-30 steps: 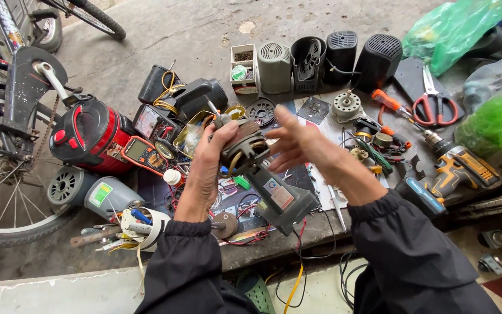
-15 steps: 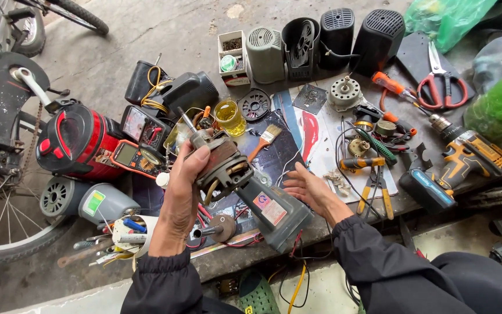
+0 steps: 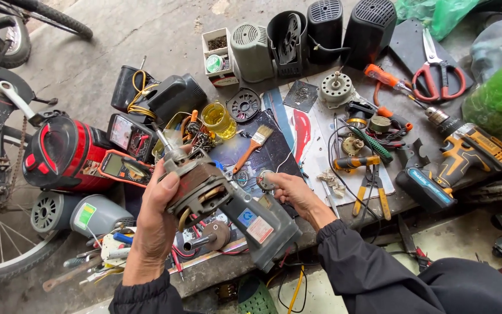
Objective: Securing the housing of an electric motor using a power drill and pliers on a repair bench.
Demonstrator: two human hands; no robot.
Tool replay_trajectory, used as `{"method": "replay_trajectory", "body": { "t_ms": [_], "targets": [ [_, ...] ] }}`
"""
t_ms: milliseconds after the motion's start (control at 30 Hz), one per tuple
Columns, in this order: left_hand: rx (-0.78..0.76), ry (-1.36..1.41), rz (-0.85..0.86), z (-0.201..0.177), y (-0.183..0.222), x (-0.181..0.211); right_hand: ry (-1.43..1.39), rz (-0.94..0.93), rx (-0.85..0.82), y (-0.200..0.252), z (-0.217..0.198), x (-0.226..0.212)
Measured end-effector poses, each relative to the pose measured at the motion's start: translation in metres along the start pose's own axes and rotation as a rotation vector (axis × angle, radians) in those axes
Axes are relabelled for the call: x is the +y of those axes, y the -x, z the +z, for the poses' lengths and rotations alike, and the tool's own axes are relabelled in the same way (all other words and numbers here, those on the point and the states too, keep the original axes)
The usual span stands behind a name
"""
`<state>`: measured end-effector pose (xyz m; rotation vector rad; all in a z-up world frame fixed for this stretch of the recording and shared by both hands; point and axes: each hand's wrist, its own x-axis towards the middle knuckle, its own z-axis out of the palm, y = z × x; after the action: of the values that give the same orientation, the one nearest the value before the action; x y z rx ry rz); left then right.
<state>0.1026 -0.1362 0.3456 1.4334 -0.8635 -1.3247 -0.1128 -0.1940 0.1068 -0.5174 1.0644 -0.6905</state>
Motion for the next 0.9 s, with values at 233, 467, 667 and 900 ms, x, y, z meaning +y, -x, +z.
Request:
{"method": "replay_trajectory", "body": {
  "t_ms": [233,467,667,900],
  "targets": [
    [-0.078,0.087,0.080,-0.016,-0.005,-0.020,-0.094,-0.170,0.139,0.027,0.016,0.002],
    [-0.125,0.115,0.094,-0.008,-0.006,-0.008,0.243,-0.375,0.119,0.089,0.045,-0.092],
    [-0.162,0.101,0.114,-0.004,-0.008,-0.005,0.883,-0.562,-0.191,0.077,0.076,-0.176],
    [-0.225,0.153,0.270,-0.023,-0.042,-0.033,0.890,-0.716,-0.313,0.063,0.099,-0.169]
  ]
}}
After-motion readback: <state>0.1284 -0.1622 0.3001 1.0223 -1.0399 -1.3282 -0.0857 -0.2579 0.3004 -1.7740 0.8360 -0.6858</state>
